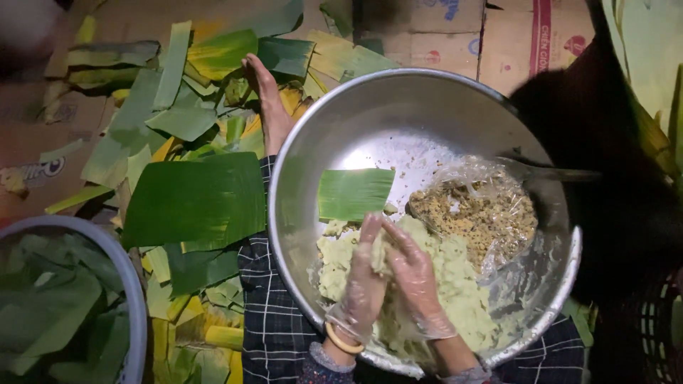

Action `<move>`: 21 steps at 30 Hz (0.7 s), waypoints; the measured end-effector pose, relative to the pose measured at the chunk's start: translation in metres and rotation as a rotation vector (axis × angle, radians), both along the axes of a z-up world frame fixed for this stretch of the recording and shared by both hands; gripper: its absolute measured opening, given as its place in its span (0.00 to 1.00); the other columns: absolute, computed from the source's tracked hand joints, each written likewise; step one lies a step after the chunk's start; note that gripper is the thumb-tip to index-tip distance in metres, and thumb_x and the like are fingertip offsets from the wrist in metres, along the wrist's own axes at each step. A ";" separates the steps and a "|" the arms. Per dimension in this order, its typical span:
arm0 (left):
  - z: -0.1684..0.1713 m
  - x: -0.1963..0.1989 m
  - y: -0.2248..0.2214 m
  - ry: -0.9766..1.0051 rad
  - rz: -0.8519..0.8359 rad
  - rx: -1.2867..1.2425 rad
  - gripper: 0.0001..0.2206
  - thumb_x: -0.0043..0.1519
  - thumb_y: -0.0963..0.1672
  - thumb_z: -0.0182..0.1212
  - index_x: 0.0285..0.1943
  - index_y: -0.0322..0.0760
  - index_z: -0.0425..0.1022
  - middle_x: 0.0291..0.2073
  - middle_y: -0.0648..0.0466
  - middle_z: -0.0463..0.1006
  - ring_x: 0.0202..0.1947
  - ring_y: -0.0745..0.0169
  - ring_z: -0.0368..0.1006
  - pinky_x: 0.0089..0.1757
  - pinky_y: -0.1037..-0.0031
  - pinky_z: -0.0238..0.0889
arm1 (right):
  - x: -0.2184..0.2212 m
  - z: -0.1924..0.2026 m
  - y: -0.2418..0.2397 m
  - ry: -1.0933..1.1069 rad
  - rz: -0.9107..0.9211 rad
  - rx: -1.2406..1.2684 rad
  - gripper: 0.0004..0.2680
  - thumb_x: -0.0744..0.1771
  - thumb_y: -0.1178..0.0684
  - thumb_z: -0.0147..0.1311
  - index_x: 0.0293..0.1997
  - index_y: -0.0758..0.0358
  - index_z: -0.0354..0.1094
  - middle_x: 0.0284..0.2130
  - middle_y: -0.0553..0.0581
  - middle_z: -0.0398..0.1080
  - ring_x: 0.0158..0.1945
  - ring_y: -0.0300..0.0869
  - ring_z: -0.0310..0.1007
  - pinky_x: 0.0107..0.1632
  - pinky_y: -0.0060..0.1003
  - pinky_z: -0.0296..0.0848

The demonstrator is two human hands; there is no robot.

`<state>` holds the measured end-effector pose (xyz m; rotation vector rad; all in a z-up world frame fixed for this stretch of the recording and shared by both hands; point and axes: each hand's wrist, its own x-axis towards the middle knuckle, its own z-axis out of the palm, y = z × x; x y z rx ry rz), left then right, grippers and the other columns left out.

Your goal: Preparing food portions by shaping paste and placing them on banana leaves, including trimming leaves with scissors.

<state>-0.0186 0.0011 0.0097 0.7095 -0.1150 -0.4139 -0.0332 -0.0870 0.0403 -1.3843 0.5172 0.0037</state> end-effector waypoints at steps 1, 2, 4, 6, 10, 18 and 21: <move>0.034 0.002 0.005 0.090 0.011 0.010 0.35 0.62 0.61 0.44 0.76 0.48 0.55 0.73 0.42 0.57 0.68 0.40 0.56 0.59 0.45 0.60 | 0.004 0.011 -0.002 0.172 -0.113 0.017 0.20 0.65 0.63 0.47 0.64 0.53 0.68 0.70 0.55 0.64 0.62 0.47 0.73 0.41 0.33 0.83; 0.050 0.014 0.004 0.092 0.008 0.009 0.35 0.62 0.61 0.44 0.76 0.48 0.55 0.73 0.42 0.57 0.68 0.40 0.56 0.59 0.45 0.60 | -0.002 0.007 -0.007 0.174 -0.116 0.015 0.20 0.65 0.63 0.47 0.64 0.53 0.68 0.70 0.55 0.64 0.62 0.47 0.73 0.41 0.33 0.83; 0.080 0.037 0.006 0.806 0.035 0.209 0.31 0.60 0.56 0.38 0.76 0.57 0.57 0.75 0.58 0.63 0.72 0.48 0.61 0.62 0.47 0.59 | -0.013 -0.001 -0.017 0.054 -0.074 -0.092 0.21 0.66 0.59 0.46 0.68 0.54 0.64 0.56 0.59 0.75 0.16 0.31 0.50 0.19 0.23 0.63; 0.065 0.024 -0.004 0.658 -0.021 0.236 0.32 0.59 0.58 0.39 0.75 0.56 0.58 0.74 0.50 0.63 0.69 0.40 0.63 0.61 0.48 0.61 | -0.012 0.010 -0.011 0.018 -0.007 -0.059 0.21 0.66 0.56 0.47 0.69 0.52 0.62 0.57 0.60 0.72 0.23 0.35 0.53 0.24 0.27 0.67; 0.042 0.021 0.001 0.889 0.032 0.004 0.24 0.60 0.52 0.55 0.64 0.43 0.75 0.53 0.44 0.73 0.47 0.52 0.72 0.40 0.67 0.71 | -0.005 0.031 0.005 -0.129 0.234 0.089 0.21 0.67 0.46 0.50 0.70 0.45 0.54 0.62 0.62 0.58 0.50 0.48 0.68 0.44 0.45 0.84; -0.010 0.019 -0.010 0.674 0.105 -0.082 0.12 0.58 0.42 0.63 0.50 0.37 0.74 0.45 0.45 0.76 0.42 0.49 0.73 0.35 0.68 0.73 | -0.020 -0.023 -0.008 -0.272 0.186 -0.728 0.04 0.65 0.61 0.58 0.40 0.64 0.76 0.33 0.59 0.79 0.34 0.42 0.81 0.36 0.29 0.85; 0.015 0.023 -0.004 0.714 0.130 0.202 0.12 0.60 0.45 0.61 0.49 0.35 0.74 0.35 0.46 0.76 0.30 0.54 0.73 0.33 0.72 0.70 | -0.010 -0.032 -0.005 -0.310 0.256 -0.877 0.04 0.66 0.60 0.56 0.41 0.63 0.75 0.33 0.59 0.79 0.33 0.44 0.81 0.36 0.31 0.85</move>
